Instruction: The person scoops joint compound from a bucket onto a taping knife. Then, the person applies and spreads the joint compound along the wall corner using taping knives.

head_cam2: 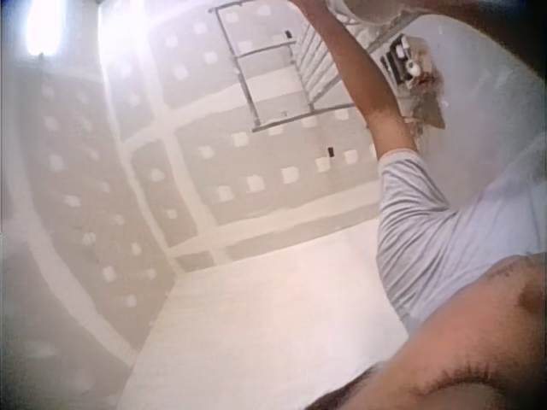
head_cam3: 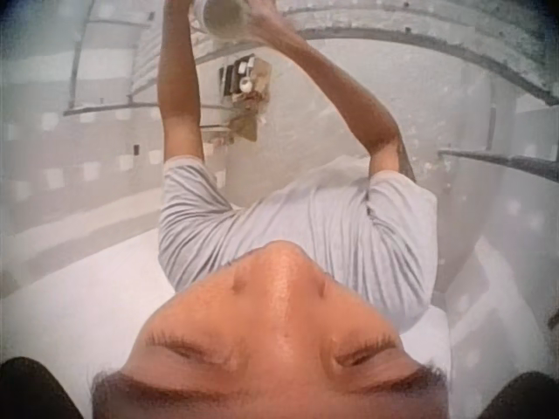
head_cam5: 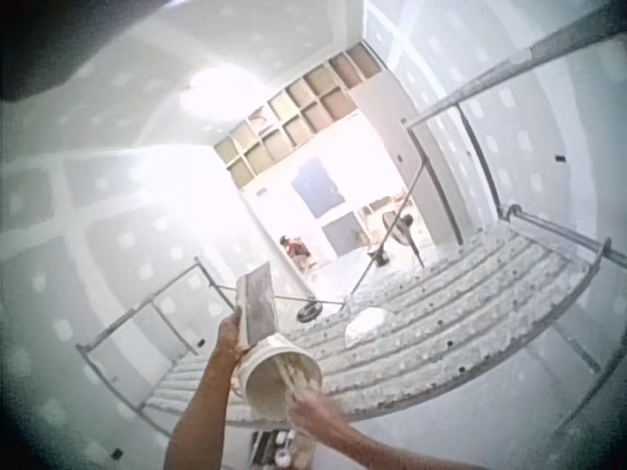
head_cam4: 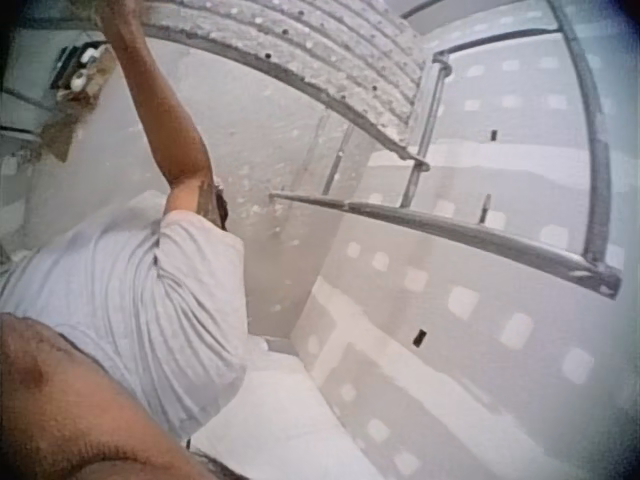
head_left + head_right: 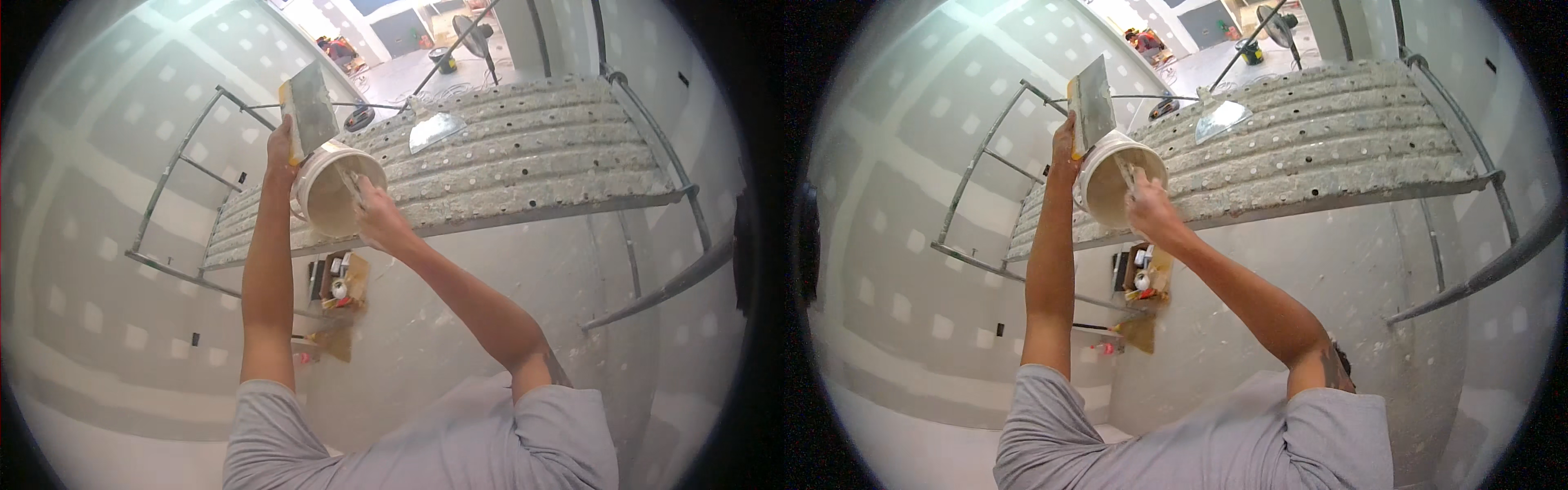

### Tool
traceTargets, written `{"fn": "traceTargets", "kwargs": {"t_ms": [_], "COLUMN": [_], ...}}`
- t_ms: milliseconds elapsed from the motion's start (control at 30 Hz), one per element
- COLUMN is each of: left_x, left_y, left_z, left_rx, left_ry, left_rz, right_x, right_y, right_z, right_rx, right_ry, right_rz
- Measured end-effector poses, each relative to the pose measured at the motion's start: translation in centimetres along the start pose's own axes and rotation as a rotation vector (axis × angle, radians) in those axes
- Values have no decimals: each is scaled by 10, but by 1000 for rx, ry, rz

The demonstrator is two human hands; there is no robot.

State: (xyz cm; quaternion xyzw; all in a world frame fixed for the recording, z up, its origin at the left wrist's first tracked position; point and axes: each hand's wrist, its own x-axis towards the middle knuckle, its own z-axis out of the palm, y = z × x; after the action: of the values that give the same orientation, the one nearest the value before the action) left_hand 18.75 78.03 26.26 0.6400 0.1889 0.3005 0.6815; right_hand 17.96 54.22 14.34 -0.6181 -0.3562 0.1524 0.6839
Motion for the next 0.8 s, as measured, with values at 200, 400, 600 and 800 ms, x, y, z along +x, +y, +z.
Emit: {"fn": "traceTargets", "kwargs": {"t_ms": [200,400,600,800], "left_x": [-6,-12,-27,-6], "left_y": [2,-4,-3,-7], "left_z": [-17,-59,-55,-63], "left_rx": [28,-23,-110,-130], "left_ry": [0,-24,88,23], "left_rz": [28,84,147,172], "right_x": [19,-17,-13,26], "right_y": [-12,32,-2,-21], "right_z": [32,47,-5,-5], "right_rx": [-369,-1106,-1447,-931], "right_ry": [-384,-331,-342,-277], "right_rz": [-210,-836,-750,-682]}}
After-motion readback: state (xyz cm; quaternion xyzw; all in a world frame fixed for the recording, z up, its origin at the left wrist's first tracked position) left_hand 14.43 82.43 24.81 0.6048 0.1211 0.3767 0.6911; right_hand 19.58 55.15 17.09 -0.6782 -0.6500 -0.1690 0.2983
